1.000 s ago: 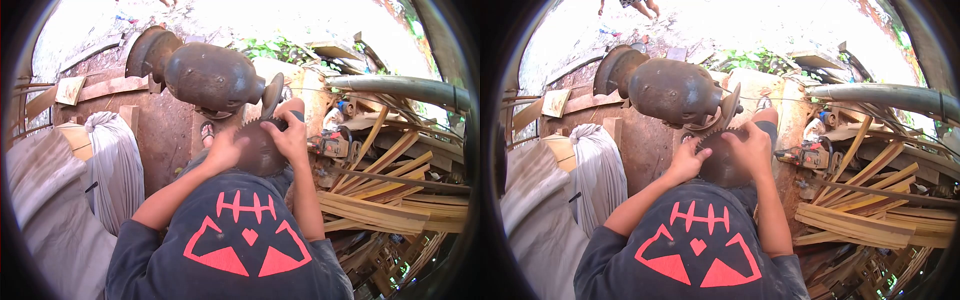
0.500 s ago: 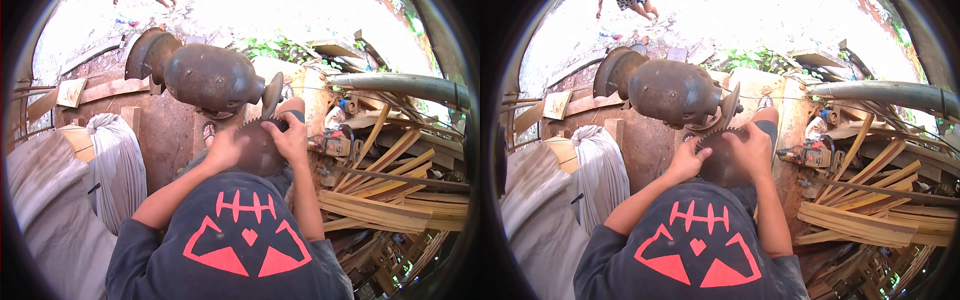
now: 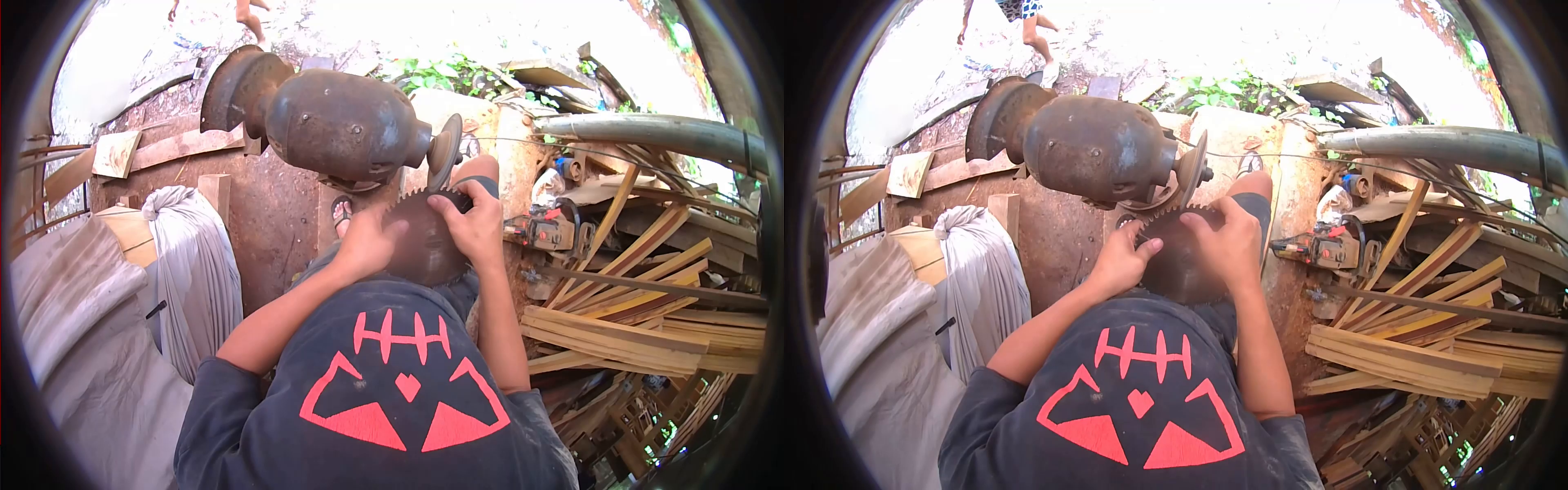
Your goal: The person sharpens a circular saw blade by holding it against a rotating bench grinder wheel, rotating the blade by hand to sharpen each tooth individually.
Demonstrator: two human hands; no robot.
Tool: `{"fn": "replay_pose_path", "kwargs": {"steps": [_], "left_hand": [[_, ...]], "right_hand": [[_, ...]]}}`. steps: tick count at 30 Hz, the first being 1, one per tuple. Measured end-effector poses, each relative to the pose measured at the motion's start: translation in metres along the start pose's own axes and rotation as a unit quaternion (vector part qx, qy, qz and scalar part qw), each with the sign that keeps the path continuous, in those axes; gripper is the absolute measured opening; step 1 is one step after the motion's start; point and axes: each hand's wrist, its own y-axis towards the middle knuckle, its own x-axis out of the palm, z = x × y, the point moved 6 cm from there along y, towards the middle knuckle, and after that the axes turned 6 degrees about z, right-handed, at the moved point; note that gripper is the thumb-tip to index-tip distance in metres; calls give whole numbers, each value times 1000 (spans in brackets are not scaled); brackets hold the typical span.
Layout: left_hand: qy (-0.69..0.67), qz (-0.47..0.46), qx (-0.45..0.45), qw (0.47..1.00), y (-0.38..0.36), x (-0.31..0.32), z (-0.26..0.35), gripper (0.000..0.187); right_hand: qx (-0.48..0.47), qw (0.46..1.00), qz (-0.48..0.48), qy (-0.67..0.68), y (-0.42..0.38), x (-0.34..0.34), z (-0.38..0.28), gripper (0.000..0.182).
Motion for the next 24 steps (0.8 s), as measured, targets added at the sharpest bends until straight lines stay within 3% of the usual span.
{"fn": "replay_pose_path", "kwargs": {"steps": [24], "left_hand": [[21, 16, 14, 1000, -2, -5, 8, 31]], "right_hand": [[-5, 1000, 6, 5, -2, 0, 0, 53]]}}
